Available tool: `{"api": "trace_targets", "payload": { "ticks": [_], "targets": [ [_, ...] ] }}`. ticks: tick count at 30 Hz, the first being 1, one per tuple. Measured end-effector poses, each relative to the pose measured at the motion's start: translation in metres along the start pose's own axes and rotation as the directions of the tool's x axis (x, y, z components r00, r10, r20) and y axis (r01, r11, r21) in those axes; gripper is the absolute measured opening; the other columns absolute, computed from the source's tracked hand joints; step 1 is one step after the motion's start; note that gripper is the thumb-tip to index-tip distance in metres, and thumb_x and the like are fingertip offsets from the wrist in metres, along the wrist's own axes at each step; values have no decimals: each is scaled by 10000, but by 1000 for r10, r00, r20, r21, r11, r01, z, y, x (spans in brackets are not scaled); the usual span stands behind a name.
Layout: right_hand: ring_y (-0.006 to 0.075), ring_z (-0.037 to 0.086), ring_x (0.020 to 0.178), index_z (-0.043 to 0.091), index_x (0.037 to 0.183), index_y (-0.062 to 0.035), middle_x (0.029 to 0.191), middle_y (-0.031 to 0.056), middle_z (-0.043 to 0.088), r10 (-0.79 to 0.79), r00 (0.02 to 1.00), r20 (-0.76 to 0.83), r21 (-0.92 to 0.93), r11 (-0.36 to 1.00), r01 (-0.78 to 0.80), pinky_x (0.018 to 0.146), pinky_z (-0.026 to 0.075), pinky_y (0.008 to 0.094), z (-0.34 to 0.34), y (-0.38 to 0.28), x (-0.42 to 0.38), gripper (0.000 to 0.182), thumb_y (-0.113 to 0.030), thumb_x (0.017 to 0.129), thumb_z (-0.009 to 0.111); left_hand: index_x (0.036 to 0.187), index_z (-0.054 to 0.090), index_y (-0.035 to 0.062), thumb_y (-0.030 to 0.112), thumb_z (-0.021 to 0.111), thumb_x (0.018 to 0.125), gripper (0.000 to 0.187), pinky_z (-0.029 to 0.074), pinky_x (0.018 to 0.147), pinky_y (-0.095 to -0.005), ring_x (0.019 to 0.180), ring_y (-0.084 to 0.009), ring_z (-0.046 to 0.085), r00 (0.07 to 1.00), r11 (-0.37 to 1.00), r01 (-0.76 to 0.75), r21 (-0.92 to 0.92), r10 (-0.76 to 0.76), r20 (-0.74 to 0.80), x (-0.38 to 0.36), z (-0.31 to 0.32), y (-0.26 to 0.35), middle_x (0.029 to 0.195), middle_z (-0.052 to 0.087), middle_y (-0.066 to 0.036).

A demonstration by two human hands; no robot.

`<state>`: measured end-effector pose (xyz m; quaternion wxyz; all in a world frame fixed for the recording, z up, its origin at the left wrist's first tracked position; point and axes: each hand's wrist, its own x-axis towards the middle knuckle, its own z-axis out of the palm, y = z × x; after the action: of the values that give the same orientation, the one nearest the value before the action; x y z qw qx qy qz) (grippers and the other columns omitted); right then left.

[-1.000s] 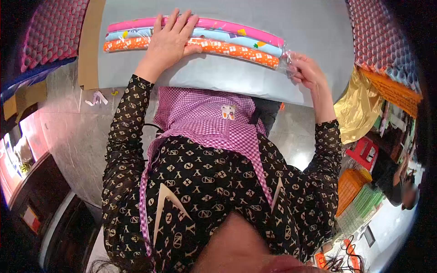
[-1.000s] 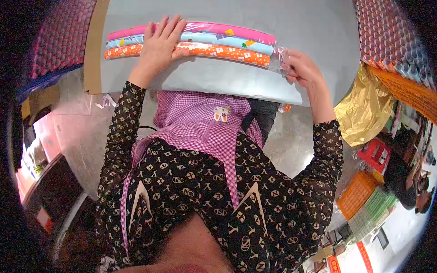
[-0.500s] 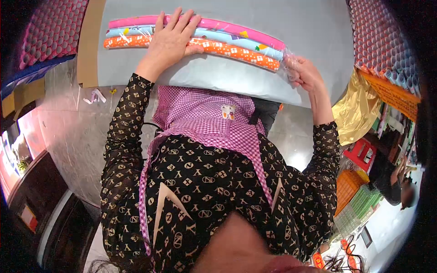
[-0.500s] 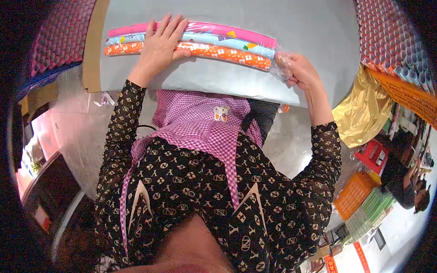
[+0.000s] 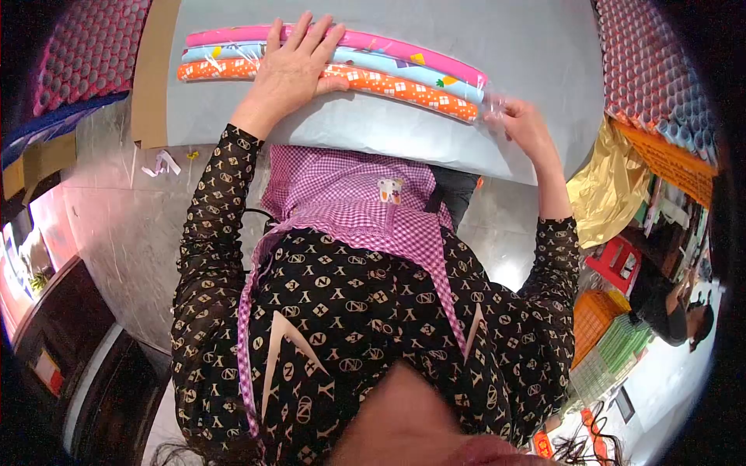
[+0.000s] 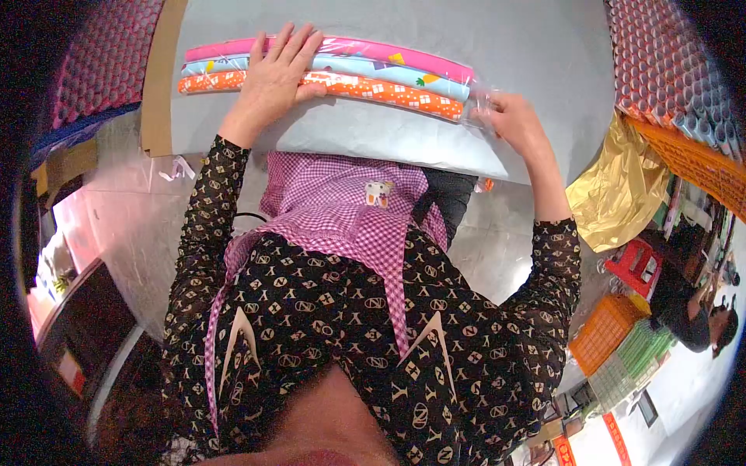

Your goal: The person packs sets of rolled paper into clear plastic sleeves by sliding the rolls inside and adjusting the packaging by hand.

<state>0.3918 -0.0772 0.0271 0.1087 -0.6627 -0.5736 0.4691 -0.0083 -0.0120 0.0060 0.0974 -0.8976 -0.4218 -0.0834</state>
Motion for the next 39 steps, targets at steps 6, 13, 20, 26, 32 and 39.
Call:
{"api": "trace_targets", "payload": {
  "ticks": [6,13,20,26,32,39],
  "targets": [
    [34,410,479,726,1069,-80,613,-61,480,50,998,-32,63,997,-48,408,322,233,-2,2,0,248,-256,906,666,1455,428,145,706,520,816,856,260,1128,-570,1369,-302,403,1000,1000,1,8,-1,-2,0,2,-1,1451,473,-76],
    [31,361,414,692,951,-47,560,-61,472,130,991,-39,329,938,-110,370,258,232,17,9,9,233,-276,928,655,1470,411,129,673,530,847,836,255,1123,-578,1386,-319,390,996,998,52,19,-53,66,2,3,1,1490,443,-109],
    [38,336,380,595,787,-81,524,-69,428,189,981,38,437,880,-187,346,240,234,16,0,13,209,-233,902,681,1446,429,87,694,506,835,865,217,1150,-569,1397,-336,365,998,998,42,-47,-40,48,-2,-9,2,1484,433,-126],
    [45,362,409,586,773,-85,543,-53,456,210,978,18,577,796,-182,369,260,225,19,-5,14,163,-157,877,689,1413,460,84,659,556,817,834,256,1126,-579,1362,-334,407,998,995,7,-104,-13,-58,-6,-3,1,1442,466,-122],
    [62,348,399,577,792,-90,547,-53,444,219,973,71,633,744,-213,367,286,236,14,7,20,140,-141,885,669,1411,465,88,719,524,773,899,277,1117,-581,1365,-325,406,999,999,13,-52,-16,-46,-6,-7,3,1424,477,-121],
    [47,348,398,594,899,-59,559,-59,439,191,980,57,610,770,-185,362,270,225,17,9,16,163,-201,922,670,1409,465,90,706,545,773,889,267,1122,-584,1364,-327,404,999,997,15,-78,-19,-51,-6,-3,3,1423,478,-119]
  ]
}}
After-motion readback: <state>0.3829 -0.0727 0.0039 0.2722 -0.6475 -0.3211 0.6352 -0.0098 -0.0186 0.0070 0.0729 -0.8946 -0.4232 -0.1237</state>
